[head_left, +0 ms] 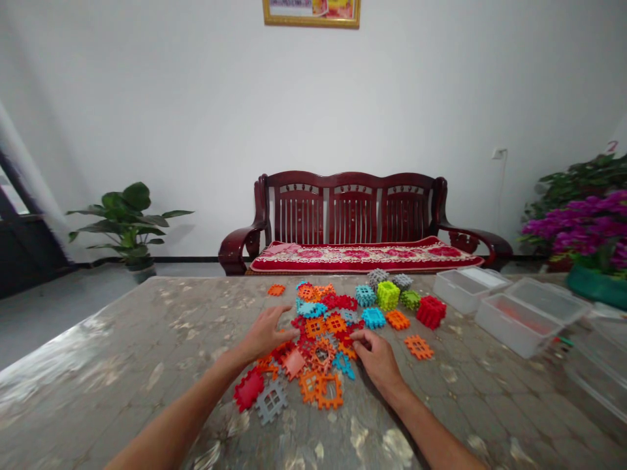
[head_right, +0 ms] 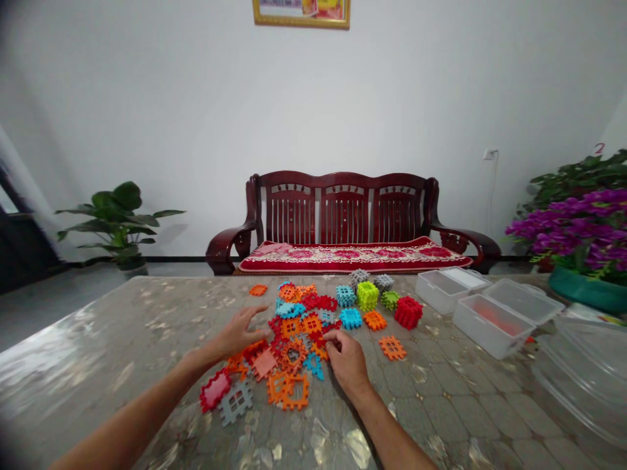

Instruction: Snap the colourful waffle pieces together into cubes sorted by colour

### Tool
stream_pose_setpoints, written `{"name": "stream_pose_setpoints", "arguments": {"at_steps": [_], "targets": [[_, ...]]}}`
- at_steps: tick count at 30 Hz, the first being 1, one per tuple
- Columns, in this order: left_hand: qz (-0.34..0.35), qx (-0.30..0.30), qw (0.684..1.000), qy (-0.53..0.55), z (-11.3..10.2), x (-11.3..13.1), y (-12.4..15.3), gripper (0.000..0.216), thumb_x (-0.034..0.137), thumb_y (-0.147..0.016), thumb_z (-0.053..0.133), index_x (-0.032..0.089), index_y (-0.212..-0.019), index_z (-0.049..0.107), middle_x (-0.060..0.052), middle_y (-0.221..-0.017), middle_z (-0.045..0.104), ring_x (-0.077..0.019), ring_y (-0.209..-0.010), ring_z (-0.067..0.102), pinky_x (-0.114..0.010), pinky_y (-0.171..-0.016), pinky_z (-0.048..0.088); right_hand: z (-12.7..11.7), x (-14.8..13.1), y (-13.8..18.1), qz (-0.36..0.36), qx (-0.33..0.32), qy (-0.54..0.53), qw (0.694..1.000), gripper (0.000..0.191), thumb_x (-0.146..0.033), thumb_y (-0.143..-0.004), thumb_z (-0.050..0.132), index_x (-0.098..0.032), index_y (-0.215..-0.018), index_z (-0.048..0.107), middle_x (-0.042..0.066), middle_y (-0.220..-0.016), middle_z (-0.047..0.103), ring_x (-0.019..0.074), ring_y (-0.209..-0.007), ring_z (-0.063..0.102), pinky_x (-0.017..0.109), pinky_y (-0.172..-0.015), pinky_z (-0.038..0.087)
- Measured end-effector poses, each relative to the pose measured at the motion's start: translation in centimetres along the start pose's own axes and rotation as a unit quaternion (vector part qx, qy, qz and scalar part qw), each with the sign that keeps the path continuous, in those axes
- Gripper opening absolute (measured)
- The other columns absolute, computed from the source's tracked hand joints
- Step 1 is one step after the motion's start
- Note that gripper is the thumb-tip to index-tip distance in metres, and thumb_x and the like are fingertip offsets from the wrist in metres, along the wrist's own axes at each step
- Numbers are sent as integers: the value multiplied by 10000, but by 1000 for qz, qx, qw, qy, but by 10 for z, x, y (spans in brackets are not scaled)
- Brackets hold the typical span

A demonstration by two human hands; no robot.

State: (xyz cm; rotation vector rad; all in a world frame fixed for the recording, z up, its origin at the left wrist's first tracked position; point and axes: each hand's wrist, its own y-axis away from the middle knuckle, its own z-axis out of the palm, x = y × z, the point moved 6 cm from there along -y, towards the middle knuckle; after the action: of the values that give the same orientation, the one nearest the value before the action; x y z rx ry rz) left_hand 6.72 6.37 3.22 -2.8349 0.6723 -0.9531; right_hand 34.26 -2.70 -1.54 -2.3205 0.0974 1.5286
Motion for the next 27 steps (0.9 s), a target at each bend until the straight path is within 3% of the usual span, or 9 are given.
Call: {"name": "stream_pose_setpoints", "arguments": {"at_steps": [6, 8, 11, 14, 20, 24, 27], "targets": [[3, -98, 983, -154, 25, 5, 94, 1092, 663, -562, 779, 332, -1518, 368, -133, -1606, 320, -418, -1473, 252, -586, -1163, 265, 4, -1, 1, 0, -18, 20, 1000, 262, -332, -763, 524, -222, -889, 726, 48, -900, 754, 227, -826, 683, 343, -778, 505], [14, -111, 977, -182, 33, 5, 109, 1083, 710, -595, 738, 351, -1531, 329, -137, -1618, 294, -428, -1471, 250, -623, -1165, 229, 5, -2, 2, 0, -20, 27, 999, 263, -333, -769, 520, -225, -892, 726, 48, -913, 756, 228, -844, 688, 342, -783, 503], [44, -85, 973, -208, 31, 4, 108, 896, 696, -732, 639, 377, -1517, 349, -118, -1615, 310, -398, -1467, 281, -602, -1164, 252, 5, -2, 3, 4, -22, 27, 999, 266, -331, -770, 516, -226, -898, 724, 49, -919, 756, 226, -851, 689, 338, -782, 502], [62, -65, 971, -223, 20, -4, 88, 793, 682, -803, 568, 359, -1504, 387, -115, -1583, 378, -369, -1455, 319, -569, -1159, 288, 5, -2, 3, 9, -24, 26, 999, 263, -331, -768, 514, -226, -894, 721, 44, -903, 754, 221, -829, 687, 332, -764, 503], [44, -20, 962, -270, 3, -22, 52, 632, 594, -890, 507, 341, -1466, 459, -120, -1551, 429, -360, -1440, 349, -601, -1155, 262, 5, -2, 3, 5, -23, 21, 1000, 248, -328, -760, 520, -230, -873, 718, 36, -891, 754, 214, -817, 684, 325, -759, 505], [49, 46, 957, -284, 9, 7, 55, 536, 479, -943, 468, 321, -1455, 481, -134, -1570, 390, -364, -1464, 294, -622, -1162, 218, 4, -3, 3, 7, -14, 5, 1000, 252, -340, -752, 528, -228, -867, 723, 42, -879, 752, 219, -804, 679, 332, -757, 509], [178, -10, 954, -240, 35, 56, 74, 649, 595, -907, 475, 391, -1511, 355, -85, -1614, 316, -348, -1475, 267, -607, -1166, 235, 0, -6, 3, 0, 10, -20, 1000, 246, -351, -737, 552, -218, -847, 727, 55, -867, 752, 229, -806, 679, 344, -773, 515]]}}
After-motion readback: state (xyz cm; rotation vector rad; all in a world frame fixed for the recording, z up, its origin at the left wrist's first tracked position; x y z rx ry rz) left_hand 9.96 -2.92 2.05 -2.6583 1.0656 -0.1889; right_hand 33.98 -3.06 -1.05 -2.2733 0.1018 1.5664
